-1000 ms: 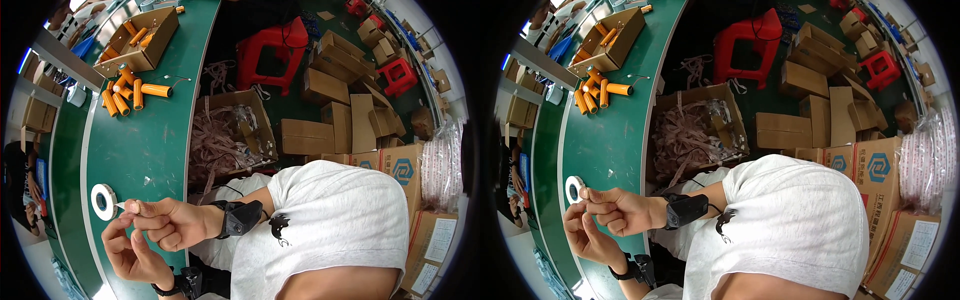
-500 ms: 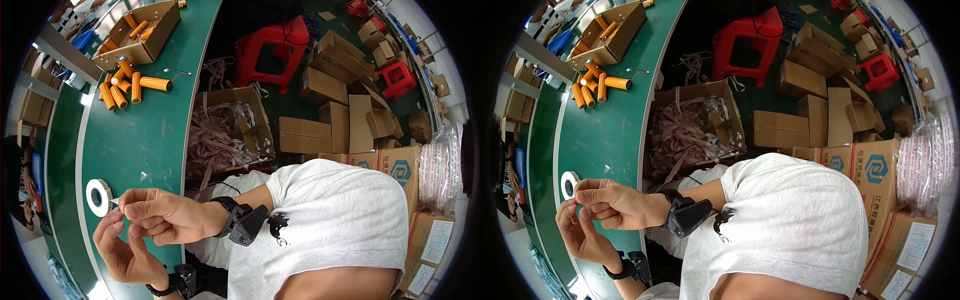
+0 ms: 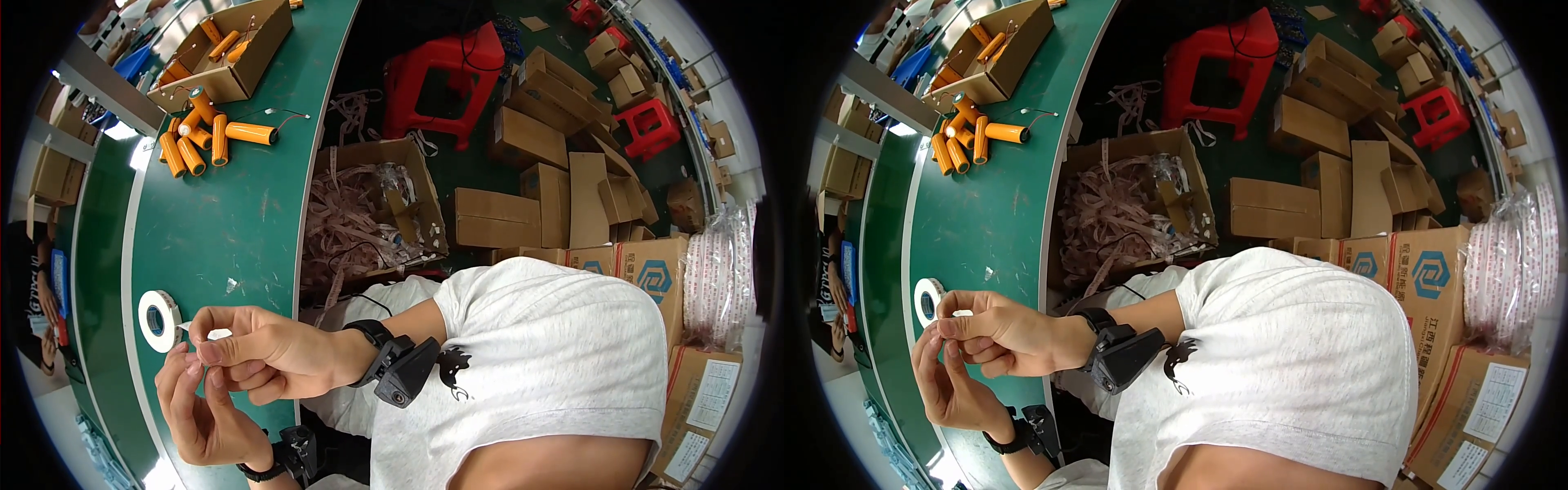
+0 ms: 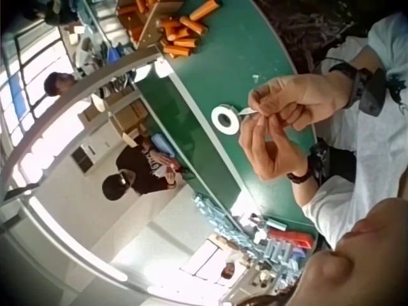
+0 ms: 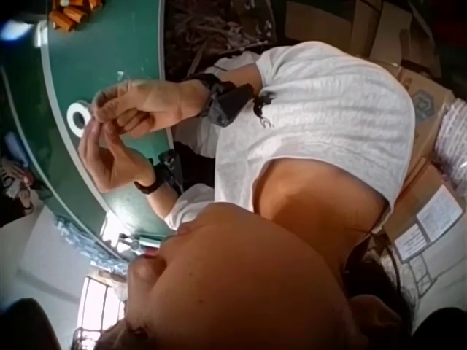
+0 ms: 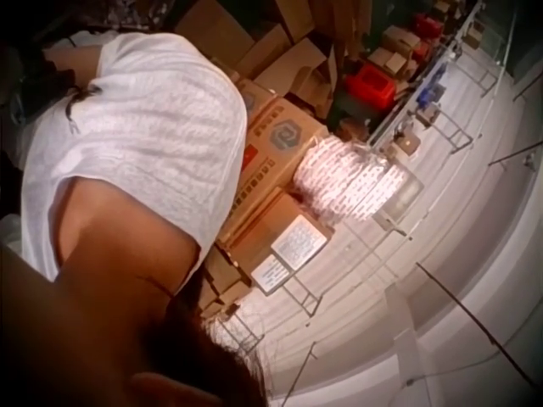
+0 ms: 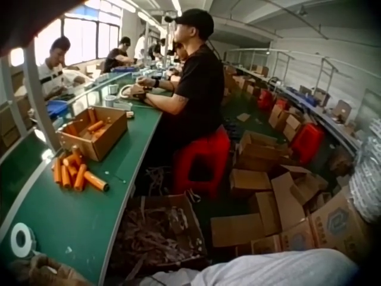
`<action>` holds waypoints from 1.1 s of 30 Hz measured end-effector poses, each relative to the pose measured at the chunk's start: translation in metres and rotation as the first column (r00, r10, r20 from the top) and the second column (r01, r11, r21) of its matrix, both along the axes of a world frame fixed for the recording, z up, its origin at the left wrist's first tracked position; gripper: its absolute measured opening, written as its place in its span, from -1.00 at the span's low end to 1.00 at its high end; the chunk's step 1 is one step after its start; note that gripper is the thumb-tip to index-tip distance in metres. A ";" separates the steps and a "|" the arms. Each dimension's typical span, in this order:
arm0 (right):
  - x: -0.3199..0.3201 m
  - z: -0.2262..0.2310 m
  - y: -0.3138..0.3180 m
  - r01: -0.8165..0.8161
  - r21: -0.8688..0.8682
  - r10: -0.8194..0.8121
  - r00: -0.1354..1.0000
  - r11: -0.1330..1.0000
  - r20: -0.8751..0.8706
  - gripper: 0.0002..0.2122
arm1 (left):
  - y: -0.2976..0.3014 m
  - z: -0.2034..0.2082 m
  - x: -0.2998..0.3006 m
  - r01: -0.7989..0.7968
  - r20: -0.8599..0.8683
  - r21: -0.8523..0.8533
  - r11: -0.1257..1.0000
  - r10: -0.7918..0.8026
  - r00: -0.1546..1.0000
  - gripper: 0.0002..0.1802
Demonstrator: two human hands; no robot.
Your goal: The person applies tape to batteries and then inserts the taped batteries one at a time into the plastic housings of handheld fans.
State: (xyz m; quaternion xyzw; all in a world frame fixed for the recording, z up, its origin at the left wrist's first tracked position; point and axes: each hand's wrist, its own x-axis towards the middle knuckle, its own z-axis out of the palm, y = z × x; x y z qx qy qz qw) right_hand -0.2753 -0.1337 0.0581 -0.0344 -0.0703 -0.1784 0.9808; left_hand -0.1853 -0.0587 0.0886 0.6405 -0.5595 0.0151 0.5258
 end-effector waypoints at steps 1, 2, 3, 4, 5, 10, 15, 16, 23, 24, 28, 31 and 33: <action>-0.001 0.001 0.000 0.012 -0.017 -0.012 1.000 1.000 0.001 -0.87 | 0.000 0.000 0.001 0.000 -0.001 0.000 1.000 0.000 1.000 -0.82; -0.001 0.002 0.000 0.025 -0.035 -0.025 1.000 0.999 0.002 -0.87 | 0.000 0.000 0.001 0.006 0.009 -0.006 1.000 -0.006 1.000 -0.82; -0.002 0.002 0.000 0.037 -0.052 -0.037 0.999 0.998 0.004 -0.87 | 0.000 0.000 0.002 0.011 0.019 -0.011 1.000 -0.011 1.000 -0.82; -0.003 0.002 0.000 0.037 -0.051 -0.037 0.999 0.998 0.004 -0.87 | -0.001 0.000 0.002 0.016 0.029 -0.017 1.000 -0.016 0.999 -0.83; -0.004 0.003 0.000 0.037 -0.056 -0.038 0.999 0.998 -0.008 -0.87 | -0.001 0.000 0.002 0.016 0.029 -0.016 1.000 -0.016 0.999 -0.83; -0.006 0.004 -0.002 0.020 -0.067 -0.022 0.999 0.998 -0.038 -0.87 | -0.004 0.001 -0.001 0.000 0.044 0.010 1.000 -0.001 0.999 -0.82; -0.007 0.008 -0.003 -0.026 -0.070 0.024 0.999 0.997 -0.032 -0.88 | -0.004 -0.003 0.000 0.041 -0.018 -0.063 0.997 -0.042 0.999 -0.79; -0.007 0.008 -0.003 -0.026 -0.070 0.024 0.999 0.997 -0.032 -0.88 | -0.004 -0.003 0.001 0.062 -0.049 -0.106 0.992 -0.067 0.997 -0.78; -0.006 0.008 0.001 0.067 -0.119 -0.072 0.997 0.991 -0.041 -0.87 | -0.004 -0.001 0.004 0.094 0.128 -0.098 0.991 -0.081 0.988 -0.77; -0.006 0.008 0.001 0.067 -0.119 -0.072 0.997 0.991 -0.041 -0.87 | -0.004 0.000 0.005 0.106 0.144 -0.100 0.989 -0.091 0.985 -0.77; -0.007 0.009 0.003 0.122 -0.137 -0.131 0.990 0.983 -0.057 -0.87 | -0.005 -0.002 0.003 0.066 0.133 -0.068 0.995 -0.057 0.989 -0.82; -0.008 0.009 0.003 0.143 -0.162 -0.159 0.982 0.976 -0.097 -0.89 | -0.006 -0.004 0.002 0.062 0.117 -0.059 0.996 -0.054 0.992 -0.85; -0.008 0.010 0.003 0.142 -0.165 -0.160 0.982 0.976 -0.104 -0.89 | -0.007 -0.005 0.001 0.059 0.109 -0.054 0.997 -0.053 0.993 -0.86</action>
